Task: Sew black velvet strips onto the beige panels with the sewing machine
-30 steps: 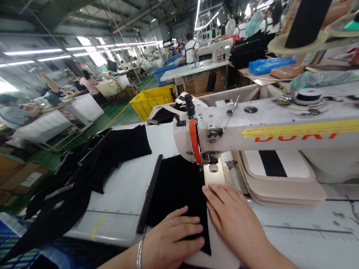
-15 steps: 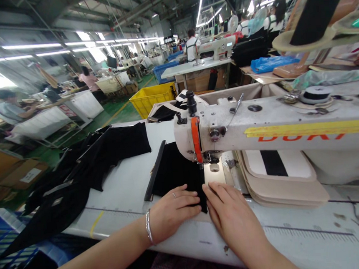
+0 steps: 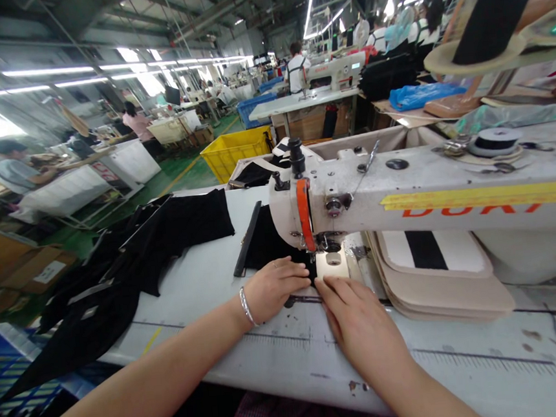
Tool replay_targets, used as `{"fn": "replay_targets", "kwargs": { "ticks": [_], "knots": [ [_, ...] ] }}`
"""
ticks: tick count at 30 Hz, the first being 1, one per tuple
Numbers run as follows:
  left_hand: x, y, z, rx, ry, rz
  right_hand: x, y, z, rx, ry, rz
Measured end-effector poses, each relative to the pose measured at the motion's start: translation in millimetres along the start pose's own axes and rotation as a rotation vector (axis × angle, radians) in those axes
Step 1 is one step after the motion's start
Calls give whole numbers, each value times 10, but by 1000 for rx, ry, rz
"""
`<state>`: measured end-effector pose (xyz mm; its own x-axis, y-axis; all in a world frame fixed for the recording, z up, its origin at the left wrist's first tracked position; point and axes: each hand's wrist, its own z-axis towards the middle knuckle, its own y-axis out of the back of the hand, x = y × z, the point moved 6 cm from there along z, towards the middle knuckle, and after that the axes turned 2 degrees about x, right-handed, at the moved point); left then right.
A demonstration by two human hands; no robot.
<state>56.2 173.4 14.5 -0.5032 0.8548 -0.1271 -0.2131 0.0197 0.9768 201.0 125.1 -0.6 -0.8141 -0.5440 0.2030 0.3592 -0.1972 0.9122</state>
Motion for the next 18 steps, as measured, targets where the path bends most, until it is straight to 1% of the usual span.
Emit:
{"fn": "replay_targets", "kwargs": {
  "ticks": [6,11,18],
  "knots": [
    [190,4,150,-41,48,-34,-49,20,113,-3,-24,-4],
    [331,-3,282,-43,79,-35,-92,10,198,11,-29,-3],
    [393,38,356,-66,157,-22,-129,-34,256,-3,-58,-35]
  ]
}}
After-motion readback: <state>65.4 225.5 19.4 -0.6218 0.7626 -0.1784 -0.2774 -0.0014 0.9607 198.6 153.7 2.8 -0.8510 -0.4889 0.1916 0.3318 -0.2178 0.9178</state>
